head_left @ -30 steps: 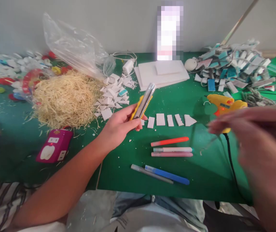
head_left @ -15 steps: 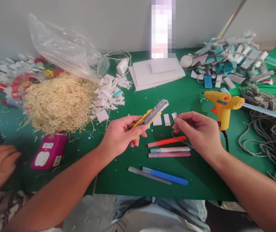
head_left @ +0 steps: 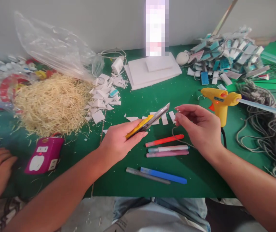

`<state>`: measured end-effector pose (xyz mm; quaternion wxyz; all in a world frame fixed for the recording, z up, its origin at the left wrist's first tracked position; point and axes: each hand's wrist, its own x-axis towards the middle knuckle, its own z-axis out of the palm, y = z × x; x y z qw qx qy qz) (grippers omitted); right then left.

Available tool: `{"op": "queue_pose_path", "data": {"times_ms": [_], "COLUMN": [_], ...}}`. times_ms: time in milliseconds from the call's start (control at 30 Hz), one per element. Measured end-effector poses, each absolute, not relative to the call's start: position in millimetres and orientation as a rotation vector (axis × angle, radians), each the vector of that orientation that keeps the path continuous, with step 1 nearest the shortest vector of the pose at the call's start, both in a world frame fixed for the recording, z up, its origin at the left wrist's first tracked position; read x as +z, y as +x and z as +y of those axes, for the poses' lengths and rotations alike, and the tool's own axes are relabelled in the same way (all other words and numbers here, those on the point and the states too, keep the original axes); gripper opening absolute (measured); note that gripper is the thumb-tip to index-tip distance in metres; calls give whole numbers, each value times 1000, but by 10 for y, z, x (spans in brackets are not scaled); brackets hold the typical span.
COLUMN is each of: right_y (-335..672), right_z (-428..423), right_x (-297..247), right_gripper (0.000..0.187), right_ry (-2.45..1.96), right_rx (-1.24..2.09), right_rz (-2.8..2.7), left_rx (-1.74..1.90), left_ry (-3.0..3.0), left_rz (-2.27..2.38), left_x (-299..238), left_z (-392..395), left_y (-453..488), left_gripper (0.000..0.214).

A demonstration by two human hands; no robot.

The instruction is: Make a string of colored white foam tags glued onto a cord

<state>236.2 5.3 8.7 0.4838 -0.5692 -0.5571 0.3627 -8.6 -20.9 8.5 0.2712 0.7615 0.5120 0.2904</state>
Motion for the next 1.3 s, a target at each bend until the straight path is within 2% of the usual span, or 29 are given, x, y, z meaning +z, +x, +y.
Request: {"op": "queue_pose_path", "data": {"times_ms": [233, 567, 1300], "right_y": [2346, 2337, 2400], "right_z": [43, 17, 71], "right_x": [78, 75, 103], "right_gripper": [9, 10, 16], "right_ry": [-1356, -1371, -1416], "right_rx": [823, 607, 855], "right_rz": [-1356, -1652, -1695], "left_rx": [822, 844, 791], "left_ry": [2550, 2643, 2689], "left_rz": [1311, 1238, 1250], "left_x": [-62, -69, -69], "left_z": [-235, -240, -231], "left_y": [-112, -52, -67], "left_gripper": [30, 28, 30]}}
